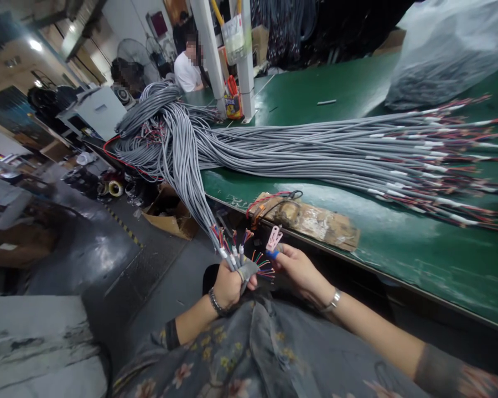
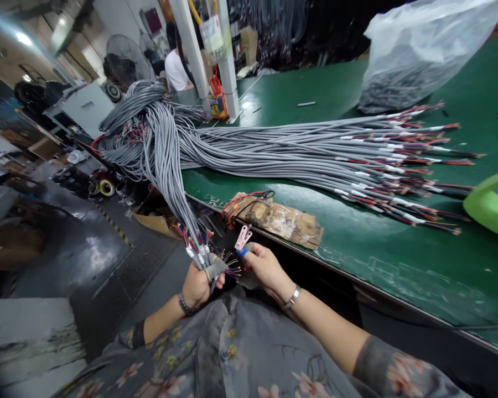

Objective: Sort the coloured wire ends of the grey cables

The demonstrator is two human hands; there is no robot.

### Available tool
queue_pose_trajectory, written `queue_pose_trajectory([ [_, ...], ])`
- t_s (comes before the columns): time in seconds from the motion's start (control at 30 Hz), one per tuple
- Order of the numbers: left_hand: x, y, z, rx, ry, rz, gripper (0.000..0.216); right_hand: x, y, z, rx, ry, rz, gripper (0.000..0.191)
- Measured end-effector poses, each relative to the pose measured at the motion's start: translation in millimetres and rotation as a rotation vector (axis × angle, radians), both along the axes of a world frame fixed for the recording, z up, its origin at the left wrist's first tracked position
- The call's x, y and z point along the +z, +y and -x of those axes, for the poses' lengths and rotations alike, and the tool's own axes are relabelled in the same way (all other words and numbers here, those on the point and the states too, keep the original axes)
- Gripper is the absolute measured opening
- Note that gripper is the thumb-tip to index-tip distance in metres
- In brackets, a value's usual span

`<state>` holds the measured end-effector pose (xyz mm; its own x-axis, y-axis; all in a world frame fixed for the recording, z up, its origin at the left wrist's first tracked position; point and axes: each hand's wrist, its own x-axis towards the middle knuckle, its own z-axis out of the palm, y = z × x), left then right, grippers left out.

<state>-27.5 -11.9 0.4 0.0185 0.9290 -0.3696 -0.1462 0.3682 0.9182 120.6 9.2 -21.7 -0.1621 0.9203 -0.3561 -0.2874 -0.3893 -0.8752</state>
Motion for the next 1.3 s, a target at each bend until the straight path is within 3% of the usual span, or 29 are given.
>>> queue_pose_trajectory([
  [0.17,13.7,4.3,-5.5,0.064,-0.048,0.019,0.034,-8.5,1.0,-13.1,-0.064,0.194,0.093,0.045],
  [0.33,14.0,9.0,-12.4,-0.017,-0.076,0.047,0.033,0.6,8.9,-14.6,0.027,0.269,0.082,0.051],
  [0.43,13.0,12.3,-16.8,-0.062,-0.074,0.063,0.031,8.1,13.3,-10.5,0.052,0.166,-0.042,0.053],
  [0.57,14.7,15.5,-21.1,-0.069,-0.074,0.07,0.031,9.4,14.3,-7.4,-0.112,-0.149,-0.202,0.056],
  [0.63,15.5,16.4,-22.6,-0.064,-0.079,0.08,0.033,6.4,15.3,-6.7,-0.159,-0.187,-0.243,0.059],
  [0.8,12.8,17.2,-24.9,-0.064,-0.1,0.079,0.034,-2.5,20.1,-2.2,-0.03,0.17,-0.161,0.055],
  [0.9,9.1,16.5,-24.6,-0.071,-0.103,0.072,0.032,-6.8,21.4,0.7,-0.041,0.321,-0.121,0.047],
  [1.07,5.2,14.4,-21.0,-0.091,-0.075,0.065,0.03,-10.4,21.6,2.0,-0.027,0.464,-0.061,0.039],
  [1.3,9.2,9.6,-16.8,-0.099,-0.085,0.055,0.034,-0.7,19.4,-4.5,0.097,0.574,0.034,0.051],
])
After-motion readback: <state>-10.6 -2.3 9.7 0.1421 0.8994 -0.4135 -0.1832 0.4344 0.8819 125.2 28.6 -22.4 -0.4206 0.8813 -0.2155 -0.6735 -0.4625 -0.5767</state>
